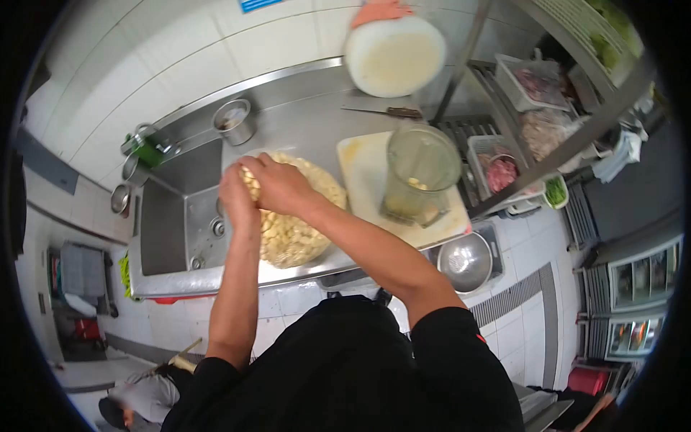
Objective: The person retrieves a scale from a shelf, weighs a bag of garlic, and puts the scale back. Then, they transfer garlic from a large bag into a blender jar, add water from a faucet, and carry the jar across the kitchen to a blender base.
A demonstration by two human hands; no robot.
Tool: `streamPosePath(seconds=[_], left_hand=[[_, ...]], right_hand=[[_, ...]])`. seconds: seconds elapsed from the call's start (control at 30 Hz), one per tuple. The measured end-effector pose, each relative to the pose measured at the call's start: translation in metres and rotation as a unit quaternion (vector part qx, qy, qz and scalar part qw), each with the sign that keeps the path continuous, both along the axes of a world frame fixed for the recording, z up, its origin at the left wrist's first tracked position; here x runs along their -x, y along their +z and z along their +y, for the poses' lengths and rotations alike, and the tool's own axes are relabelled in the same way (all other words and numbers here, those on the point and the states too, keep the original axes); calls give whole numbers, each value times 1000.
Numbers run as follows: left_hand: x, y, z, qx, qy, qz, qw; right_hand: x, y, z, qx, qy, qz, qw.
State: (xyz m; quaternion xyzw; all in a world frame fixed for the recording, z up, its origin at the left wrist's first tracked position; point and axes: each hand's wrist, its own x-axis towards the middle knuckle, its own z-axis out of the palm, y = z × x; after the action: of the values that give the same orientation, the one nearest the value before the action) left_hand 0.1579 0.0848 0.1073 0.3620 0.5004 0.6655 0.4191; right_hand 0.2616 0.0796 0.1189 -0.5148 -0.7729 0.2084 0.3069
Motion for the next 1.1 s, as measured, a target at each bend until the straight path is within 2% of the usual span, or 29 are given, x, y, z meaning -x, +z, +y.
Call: streamPosePath(seconds=[0.07,0.13,0.2,0.3,0.37,0.43,0.5,0.57,0.6,0.63,0.67,0.7,0.73,0.77,0.8,0.83,0.87,0.9,0.93,1.0,1.03,1.1], left_hand=[[-18,28,1,-13,-42,-35,998],[-42,53,6,-29,-73,-65,995],[-85,73,5,-120,-108,-59,985],[-154,87,-2,-127,-173,-63,975],[-199,83,-9,-122,-190,-34,974],[-228,76,-14,-118,-205,-3,972],[-245,66,-21,-35,-276,33,960],[-255,49,-16,-24,-310,28,950],[-255,43,-13,17,-376,23,926],[-254,36,-9,59,-439,17,896],[-249,42,-6,99,-505,53,856],[-246,46,-7,99,-504,55,856],[-243,50,-8,134,-525,157,825],[-240,57,-11,168,-540,256,784],[-240,55,-9,170,-538,257,785],[-240,52,-5,163,-569,284,754],[-240,56,-5,156,-599,310,722],[-241,60,-6,158,-597,310,723],[-242,64,-8,180,-592,345,706],[-242,66,-7,203,-584,378,689],[-241,61,-3,192,-591,370,691],[-230,60,-1,188,-591,361,696]], right_hand=[[-19,29,-12,-9,-12,0,1000],[-45,56,-19,-66,-43,17,997],[-79,76,-29,-99,-83,26,991],[-142,84,-45,-152,-154,28,976],[-178,80,-58,-175,-191,22,966],[-207,65,-67,-144,-241,40,959],[-230,44,-70,-113,-248,65,960],[-251,25,-70,-82,-238,105,962],[-256,24,-74,-32,-238,132,962],[-263,22,-76,-32,-241,134,961],[-272,21,-76,12,-215,109,970],[-280,20,-75,55,-187,84,977],[-286,20,-75,55,-187,85,977],[-291,23,-75,81,-186,38,979],[-295,26,-75,106,-183,-10,977],[-300,29,-74,107,-180,-9,978],[-303,33,-73,117,-156,-55,979],[-305,37,-72,127,-131,-102,978],[-307,41,-70,127,-129,-101,978],[-304,55,-70,199,-128,-160,958],[-302,55,-70,199,-124,-160,959],[-292,59,-69,46,-195,-208,957]])
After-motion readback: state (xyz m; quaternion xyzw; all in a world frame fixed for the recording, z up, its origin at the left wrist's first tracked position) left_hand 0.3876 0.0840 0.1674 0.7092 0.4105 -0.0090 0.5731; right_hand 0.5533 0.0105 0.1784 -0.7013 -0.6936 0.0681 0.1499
